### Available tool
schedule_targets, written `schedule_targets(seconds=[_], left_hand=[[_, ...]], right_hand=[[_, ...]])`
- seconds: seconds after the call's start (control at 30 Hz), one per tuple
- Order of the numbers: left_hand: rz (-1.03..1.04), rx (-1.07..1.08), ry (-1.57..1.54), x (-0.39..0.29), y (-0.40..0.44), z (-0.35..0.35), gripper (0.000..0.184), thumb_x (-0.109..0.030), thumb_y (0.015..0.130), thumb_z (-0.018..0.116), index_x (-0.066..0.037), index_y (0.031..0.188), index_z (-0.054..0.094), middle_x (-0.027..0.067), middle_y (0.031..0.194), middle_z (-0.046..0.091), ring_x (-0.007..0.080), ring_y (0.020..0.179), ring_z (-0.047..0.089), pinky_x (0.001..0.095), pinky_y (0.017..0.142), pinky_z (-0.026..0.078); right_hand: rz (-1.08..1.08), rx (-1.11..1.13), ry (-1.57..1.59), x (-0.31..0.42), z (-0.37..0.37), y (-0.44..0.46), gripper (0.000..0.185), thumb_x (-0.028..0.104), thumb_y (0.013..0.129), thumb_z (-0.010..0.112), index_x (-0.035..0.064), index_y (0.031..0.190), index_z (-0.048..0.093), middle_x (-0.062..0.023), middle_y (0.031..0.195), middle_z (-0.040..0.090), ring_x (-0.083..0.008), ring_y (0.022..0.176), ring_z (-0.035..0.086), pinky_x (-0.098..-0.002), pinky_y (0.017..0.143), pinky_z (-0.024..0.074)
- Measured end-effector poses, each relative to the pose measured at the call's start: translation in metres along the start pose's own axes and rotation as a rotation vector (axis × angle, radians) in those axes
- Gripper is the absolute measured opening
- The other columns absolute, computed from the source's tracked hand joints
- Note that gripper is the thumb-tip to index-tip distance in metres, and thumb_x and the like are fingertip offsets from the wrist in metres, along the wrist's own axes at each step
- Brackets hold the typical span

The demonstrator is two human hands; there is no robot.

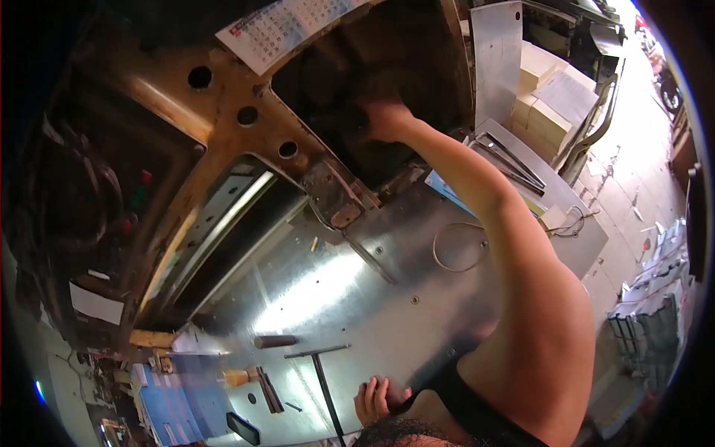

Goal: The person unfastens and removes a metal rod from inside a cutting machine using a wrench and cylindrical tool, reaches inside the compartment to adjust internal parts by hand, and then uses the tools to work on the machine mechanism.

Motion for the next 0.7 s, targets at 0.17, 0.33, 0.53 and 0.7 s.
schedule_targets(seconds=[0.17,0.33,0.53,0.7], left_hand=[[-0.022,0.049,-0.052,-0.014,0.016,-0.014,0.048,-0.044,0.077,0.075,-0.007,0.108,0.075,0.0171,0.121,0.071,0.0439,0.106,0.066,0.0541,0.089,0.054],[-0.129,0.130,-0.032,-0.018,0.021,-0.020,0.046,-0.039,0.080,0.073,-0.009,0.114,0.074,0.0144,0.129,0.068,0.0414,0.120,0.061,0.0535,0.103,0.047],[-0.184,0.117,-0.065,-0.017,0.020,-0.026,0.046,-0.035,0.081,0.076,-0.010,0.119,0.073,0.0120,0.131,0.067,0.0397,0.125,0.060,0.0538,0.108,0.044],[-0.163,0.059,-0.063,-0.022,0.021,-0.033,0.042,-0.027,0.082,0.075,-0.006,0.118,0.072,0.0144,0.131,0.068,0.0401,0.122,0.062,0.0525,0.107,0.046]], right_hand=[[-0.002,-0.203,0.042,-0.003,-0.047,-0.063,0.079,0.043,0.074,0.088,0.0116,0.139,0.056,-0.0186,0.128,0.066,-0.0379,0.125,0.059,-0.0537,0.110,0.0420],[-0.087,-0.258,0.332,0.019,-0.070,-0.125,0.070,0.033,0.073,0.089,0.0087,0.132,0.062,-0.0153,0.125,0.067,-0.0364,0.122,0.061,-0.0435,0.104,0.0487],[-0.049,0.054,0.550,0.088,-0.042,-0.206,0.061,0.020,0.075,0.088,0.0063,0.130,0.065,-0.0123,0.116,0.070,-0.0296,0.107,0.066,-0.0395,0.096,0.0518],[-0.069,0.384,0.543,0.129,0.014,-0.251,0.063,0.026,0.076,0.087,0.0089,0.131,0.062,-0.0133,0.114,0.070,-0.0323,0.105,0.068,-0.0417,0.091,0.0535]])
Point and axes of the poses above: each hand's wrist, its own y-axis towards the middle knuckle, its own z-axis out of the palm, x = y × z, the point moved 10 cm from there along y, towards the middle knuckle
